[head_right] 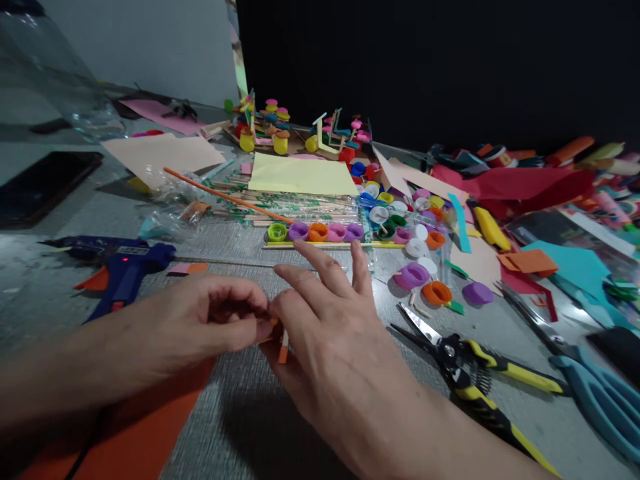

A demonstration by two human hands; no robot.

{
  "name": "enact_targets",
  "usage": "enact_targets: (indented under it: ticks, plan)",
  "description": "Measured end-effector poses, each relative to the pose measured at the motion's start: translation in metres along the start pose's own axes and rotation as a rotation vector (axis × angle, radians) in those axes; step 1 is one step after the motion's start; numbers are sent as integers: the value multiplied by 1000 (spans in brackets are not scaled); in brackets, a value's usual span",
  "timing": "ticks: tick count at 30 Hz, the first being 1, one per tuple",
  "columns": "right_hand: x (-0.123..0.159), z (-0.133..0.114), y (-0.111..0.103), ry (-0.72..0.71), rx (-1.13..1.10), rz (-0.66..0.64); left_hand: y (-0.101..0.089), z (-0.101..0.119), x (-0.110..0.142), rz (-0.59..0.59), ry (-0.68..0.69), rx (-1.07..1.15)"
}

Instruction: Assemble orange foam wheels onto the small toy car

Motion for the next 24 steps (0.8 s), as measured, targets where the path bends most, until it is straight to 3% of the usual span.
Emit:
enact_targets:
  ticks: [10,24]
  plan:
    - [5,16,-13,21,122,-29,-2,4,1,43,-37,-32]
    - [2,15,-7,41,-36,-3,0,3,-6,37,-72,-58]
Point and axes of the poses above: each hand's wrist, its own x-axis away from the middle knuckle, its own y-axis out of the palm, z = x × y, the point moved 7 cm from there along -x, towards the middle knuckle, and after that the axes turned 8 degrees about -x, right-handed, at the moved point
